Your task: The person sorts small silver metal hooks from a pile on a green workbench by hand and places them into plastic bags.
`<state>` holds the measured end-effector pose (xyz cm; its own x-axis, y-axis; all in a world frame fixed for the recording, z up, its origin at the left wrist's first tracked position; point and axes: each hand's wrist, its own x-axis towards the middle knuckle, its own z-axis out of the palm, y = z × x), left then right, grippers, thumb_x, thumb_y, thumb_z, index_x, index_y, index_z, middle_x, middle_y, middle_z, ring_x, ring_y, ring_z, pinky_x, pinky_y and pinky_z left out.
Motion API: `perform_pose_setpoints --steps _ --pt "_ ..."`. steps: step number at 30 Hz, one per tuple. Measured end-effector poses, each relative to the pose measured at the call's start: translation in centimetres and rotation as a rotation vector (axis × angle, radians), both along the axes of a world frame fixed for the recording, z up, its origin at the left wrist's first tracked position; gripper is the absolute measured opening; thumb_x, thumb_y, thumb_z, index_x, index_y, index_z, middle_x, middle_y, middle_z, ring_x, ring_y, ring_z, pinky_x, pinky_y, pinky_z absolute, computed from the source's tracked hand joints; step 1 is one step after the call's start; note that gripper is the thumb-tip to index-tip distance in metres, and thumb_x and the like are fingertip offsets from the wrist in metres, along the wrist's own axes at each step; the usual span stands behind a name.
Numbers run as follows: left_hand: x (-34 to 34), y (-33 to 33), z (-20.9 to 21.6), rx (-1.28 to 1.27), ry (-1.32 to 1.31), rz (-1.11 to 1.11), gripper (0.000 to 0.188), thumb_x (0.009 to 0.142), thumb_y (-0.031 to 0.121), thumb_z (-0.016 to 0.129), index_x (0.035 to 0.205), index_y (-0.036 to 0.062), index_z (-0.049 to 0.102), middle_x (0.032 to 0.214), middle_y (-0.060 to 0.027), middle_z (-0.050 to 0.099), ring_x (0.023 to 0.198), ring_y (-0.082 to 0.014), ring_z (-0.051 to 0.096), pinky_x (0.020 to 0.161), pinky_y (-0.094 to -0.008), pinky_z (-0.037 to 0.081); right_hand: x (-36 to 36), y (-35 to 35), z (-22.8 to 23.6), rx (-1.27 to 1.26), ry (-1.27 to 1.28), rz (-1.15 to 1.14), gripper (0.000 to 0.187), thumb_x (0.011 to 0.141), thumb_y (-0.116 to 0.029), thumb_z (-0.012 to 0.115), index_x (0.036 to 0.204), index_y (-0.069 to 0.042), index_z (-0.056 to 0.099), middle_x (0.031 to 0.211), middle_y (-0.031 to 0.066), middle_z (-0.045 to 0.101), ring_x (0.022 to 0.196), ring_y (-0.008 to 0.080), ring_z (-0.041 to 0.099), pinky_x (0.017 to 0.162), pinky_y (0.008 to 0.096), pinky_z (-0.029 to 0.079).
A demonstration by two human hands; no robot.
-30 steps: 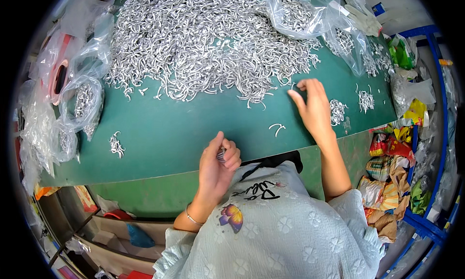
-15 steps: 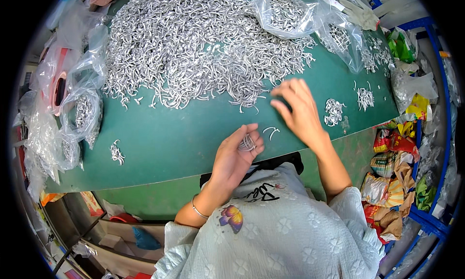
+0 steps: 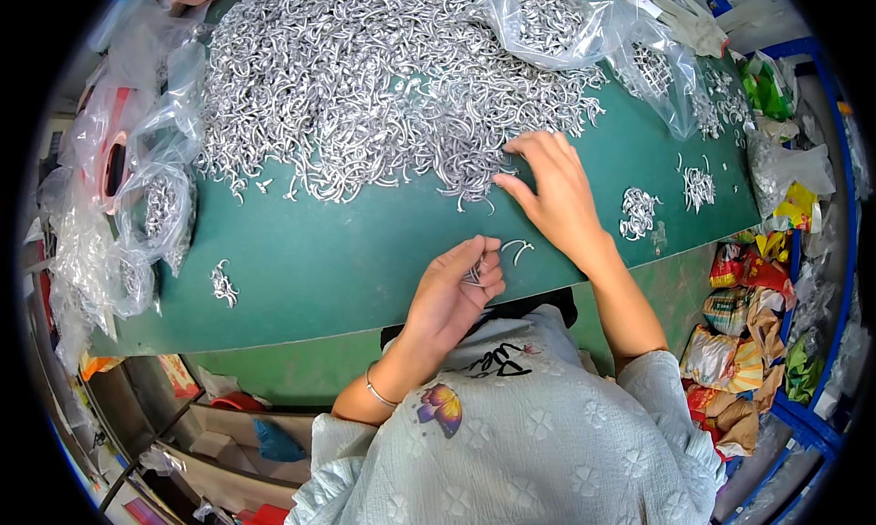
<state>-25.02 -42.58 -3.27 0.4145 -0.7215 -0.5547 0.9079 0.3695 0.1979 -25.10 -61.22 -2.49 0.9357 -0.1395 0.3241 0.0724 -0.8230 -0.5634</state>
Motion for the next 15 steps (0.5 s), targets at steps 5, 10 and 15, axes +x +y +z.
perform_pose_setpoints --steps 5,10,15 --pt "-0.1 0.8 -0.5 -0.214 -0.011 -0.031 0.030 0.103 0.027 0.047 0.092 0.0038 0.061 0.069 0.0002 0.042 0.058 -0.0092 0.035 0.053 -0.0228 0.031 -1.5 1.3 -1.5 0.201 0.113 0.093 0.021 0.083 -0.003 0.066 0.102 -0.003 0.058 0.095 0.0156 0.058 0.085 0.0349 0.058 0.074 0.0429 0.047" --pt "-0.4 2.7 0.0 -0.070 0.047 -0.076 0.029 0.103 0.028 0.048 0.092 0.0037 0.061 0.074 -0.0020 0.049 0.060 -0.0080 0.039 0.049 -0.0221 0.031 -1.0 4.8 0.2 0.585 0.253 0.239 0.025 0.089 -0.001 0.058 0.115 0.001 0.058 0.103 0.0167 0.062 0.091 0.0332 0.062 0.078 0.0396 0.050" --pt "-1.0 4.6 0.7 0.058 -0.032 -0.093 0.023 0.100 0.020 0.054 0.108 0.0002 0.063 0.085 -0.0043 0.056 0.061 -0.0074 0.043 0.049 -0.0199 0.034 -0.2 2.9 1.5 0.705 0.308 0.281 0.029 0.088 -0.006 0.063 0.117 0.000 0.060 0.106 0.0135 0.064 0.093 0.0293 0.063 0.084 0.0357 0.051"
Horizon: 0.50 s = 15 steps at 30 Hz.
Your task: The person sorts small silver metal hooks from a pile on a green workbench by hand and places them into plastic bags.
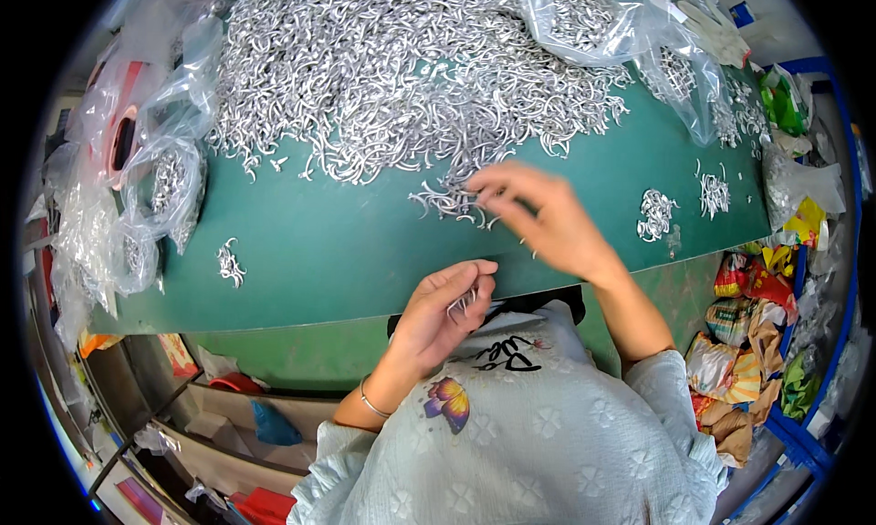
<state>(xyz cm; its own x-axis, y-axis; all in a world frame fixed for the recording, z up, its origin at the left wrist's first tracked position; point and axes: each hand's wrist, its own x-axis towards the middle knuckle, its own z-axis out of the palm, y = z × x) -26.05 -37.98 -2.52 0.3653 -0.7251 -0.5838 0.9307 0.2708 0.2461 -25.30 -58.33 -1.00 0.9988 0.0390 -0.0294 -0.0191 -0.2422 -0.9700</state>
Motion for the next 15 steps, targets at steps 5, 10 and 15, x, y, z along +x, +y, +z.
perform_pose_setpoints --steps 5,10,15 --pt "-0.3 0.2 0.8 0.100 0.028 0.075 0.027 0.097 0.013 0.057 0.119 -0.0024 0.060 0.086 -0.0042 0.058 0.057 -0.0060 0.041 0.048 -0.0170 0.033 0.6 2.3 -1.2 -0.687 -0.215 -0.072 0.046 0.077 -0.007 0.074 0.120 -0.002 0.058 0.123 0.0168 0.050 0.112 0.0349 0.051 0.092 0.0418 0.047" --pt "-0.8 2.6 -0.2 -0.042 0.070 0.065 0.025 0.097 0.012 0.057 0.117 -0.0025 0.060 0.081 -0.0034 0.054 0.057 -0.0042 0.039 0.045 -0.0166 0.029 0.6 5.1 -2.3 -0.461 -0.161 -0.047 0.033 0.077 0.002 0.071 0.107 0.000 0.058 0.118 0.0168 0.048 0.099 0.0339 0.056 0.079 0.0387 0.051" --pt "-1.0 3.2 -0.1 -0.053 0.049 0.083 0.024 0.097 0.013 0.058 0.116 -0.0027 0.060 0.077 -0.0025 0.052 0.056 -0.0041 0.037 0.044 -0.0164 0.029 2.6 6.0 -2.0 0.233 0.028 -0.061 0.025 0.087 0.001 0.065 0.112 0.002 0.060 0.108 0.0094 0.060 0.083 0.0182 0.062 0.075 0.0275 0.051"
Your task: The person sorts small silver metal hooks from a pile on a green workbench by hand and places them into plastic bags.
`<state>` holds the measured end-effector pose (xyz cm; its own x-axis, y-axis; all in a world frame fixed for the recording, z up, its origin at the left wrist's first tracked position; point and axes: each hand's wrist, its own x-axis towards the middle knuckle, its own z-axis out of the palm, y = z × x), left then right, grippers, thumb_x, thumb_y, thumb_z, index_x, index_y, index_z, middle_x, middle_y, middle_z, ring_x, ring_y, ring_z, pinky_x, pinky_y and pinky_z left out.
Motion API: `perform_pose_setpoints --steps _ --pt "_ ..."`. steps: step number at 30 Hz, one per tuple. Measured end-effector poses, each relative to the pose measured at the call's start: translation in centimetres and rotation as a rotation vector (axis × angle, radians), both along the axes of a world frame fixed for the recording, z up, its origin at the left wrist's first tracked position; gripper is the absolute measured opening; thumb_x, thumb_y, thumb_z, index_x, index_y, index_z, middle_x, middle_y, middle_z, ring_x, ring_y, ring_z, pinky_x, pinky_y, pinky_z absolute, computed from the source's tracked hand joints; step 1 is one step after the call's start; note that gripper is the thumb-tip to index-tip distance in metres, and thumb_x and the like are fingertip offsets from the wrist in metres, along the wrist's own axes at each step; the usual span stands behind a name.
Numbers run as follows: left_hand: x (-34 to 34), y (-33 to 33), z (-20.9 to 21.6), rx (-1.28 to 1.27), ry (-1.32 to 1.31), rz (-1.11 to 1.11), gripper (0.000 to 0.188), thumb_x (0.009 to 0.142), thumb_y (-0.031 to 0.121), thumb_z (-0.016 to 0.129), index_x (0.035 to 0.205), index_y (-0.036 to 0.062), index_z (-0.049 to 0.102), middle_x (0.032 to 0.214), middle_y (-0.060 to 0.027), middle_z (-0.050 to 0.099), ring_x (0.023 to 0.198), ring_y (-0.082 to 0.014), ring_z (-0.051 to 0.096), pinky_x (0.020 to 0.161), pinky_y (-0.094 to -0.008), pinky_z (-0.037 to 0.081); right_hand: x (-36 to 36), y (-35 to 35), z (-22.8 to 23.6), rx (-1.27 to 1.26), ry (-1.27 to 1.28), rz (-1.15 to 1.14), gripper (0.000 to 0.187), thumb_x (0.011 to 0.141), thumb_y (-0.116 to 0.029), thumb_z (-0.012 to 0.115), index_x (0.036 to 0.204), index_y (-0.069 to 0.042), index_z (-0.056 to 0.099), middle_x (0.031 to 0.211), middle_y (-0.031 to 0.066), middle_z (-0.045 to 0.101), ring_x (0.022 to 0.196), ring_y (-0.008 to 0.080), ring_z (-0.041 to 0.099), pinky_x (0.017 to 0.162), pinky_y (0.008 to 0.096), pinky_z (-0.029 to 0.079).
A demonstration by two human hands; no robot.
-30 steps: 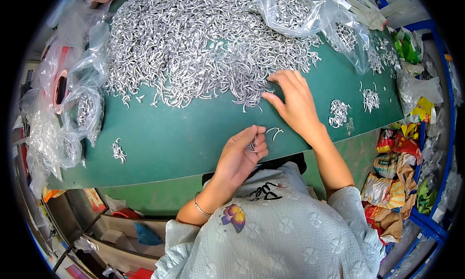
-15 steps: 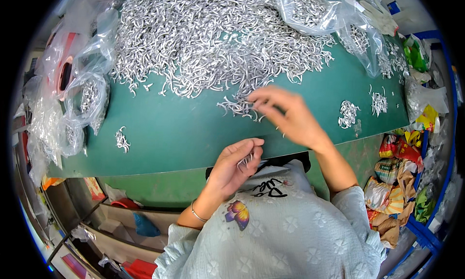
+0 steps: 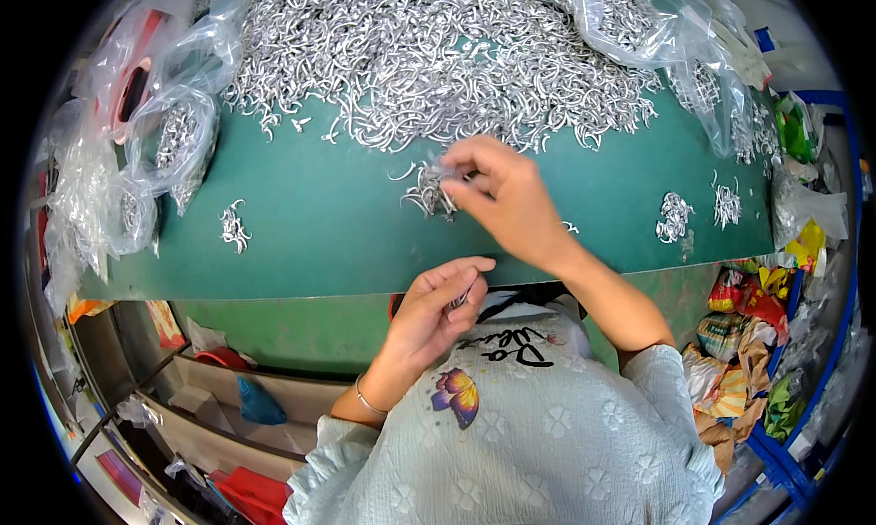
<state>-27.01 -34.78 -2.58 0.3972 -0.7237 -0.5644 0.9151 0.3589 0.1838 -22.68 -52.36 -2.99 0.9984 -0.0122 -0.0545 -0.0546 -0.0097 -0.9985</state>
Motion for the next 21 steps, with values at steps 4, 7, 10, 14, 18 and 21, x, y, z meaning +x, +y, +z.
perform_pose_setpoints --steps 4,7,10,14,18,21 --pt "0.0 -0.1 0.2 0.031 -0.004 0.040 0.028 0.096 0.011 0.059 0.119 -0.0037 0.059 0.084 -0.0048 0.057 0.062 -0.0057 0.042 0.049 -0.0169 0.034 1.6 -2.1 2.5 0.303 0.086 0.065 0.030 0.097 -0.006 0.056 0.125 0.004 0.055 0.123 0.0133 0.060 0.106 0.0190 0.062 0.087 0.0309 0.053" --pt "-0.3 0.0 0.3 0.058 -0.029 0.082 0.031 0.096 0.012 0.058 0.123 -0.0049 0.057 0.089 -0.0072 0.060 0.069 -0.0082 0.048 0.055 -0.0181 0.039 1.0 -4.5 3.2 0.181 -0.026 0.003 0.033 0.099 -0.008 0.052 0.130 0.004 0.053 0.129 0.0161 0.058 0.118 0.0233 0.058 0.093 0.0357 0.053" --pt "0.0 -0.5 1.5 0.143 -0.003 0.121 0.033 0.098 0.014 0.056 0.124 -0.0058 0.056 0.090 -0.0088 0.061 0.073 -0.0108 0.052 0.059 -0.0191 0.041 -0.8 -6.1 3.3 -0.308 -0.051 -0.160 0.024 0.092 -0.004 0.060 0.116 0.001 0.061 0.116 0.0112 0.063 0.102 0.0198 0.063 0.084 0.0308 0.052" --pt "-0.2 -0.1 1.1 0.145 0.006 0.117 0.033 0.101 0.018 0.049 0.126 -0.0036 0.056 0.090 -0.0088 0.062 0.068 -0.0094 0.051 0.057 -0.0219 0.040 -3.9 -6.5 3.1 -0.770 -0.037 -0.105 0.014 0.082 0.000 0.067 0.096 -0.002 0.065 0.096 0.0107 0.063 0.085 0.0240 0.061 0.075 0.0358 0.047" --pt "-0.4 1.2 -0.4 -0.088 -0.001 0.065 0.029 0.100 0.016 0.051 0.122 -0.0020 0.058 0.076 -0.0044 0.052 0.061 -0.0068 0.040 0.048 -0.0187 0.033 -5.4 -6.7 3.3 -1.013 0.002 -0.112 0.016 0.079 -0.003 0.070 0.093 -0.003 0.064 0.091 0.0095 0.061 0.088 0.0296 0.056 0.080 0.0394 0.040" --pt "-0.2 0.9 -0.3 -0.077 0.026 0.069 0.027 0.100 0.017 0.051 0.121 -0.0005 0.058 0.073 -0.0029 0.048 0.057 -0.0056 0.035 0.045 -0.0190 0.029 -5.4 -6.5 2.7 -1.056 -0.140 -0.081 0.016 0.080 -0.003 0.069 0.095 -0.005 0.064 0.093 0.0093 0.061 0.089 0.0292 0.055 0.079 0.0395 0.041"
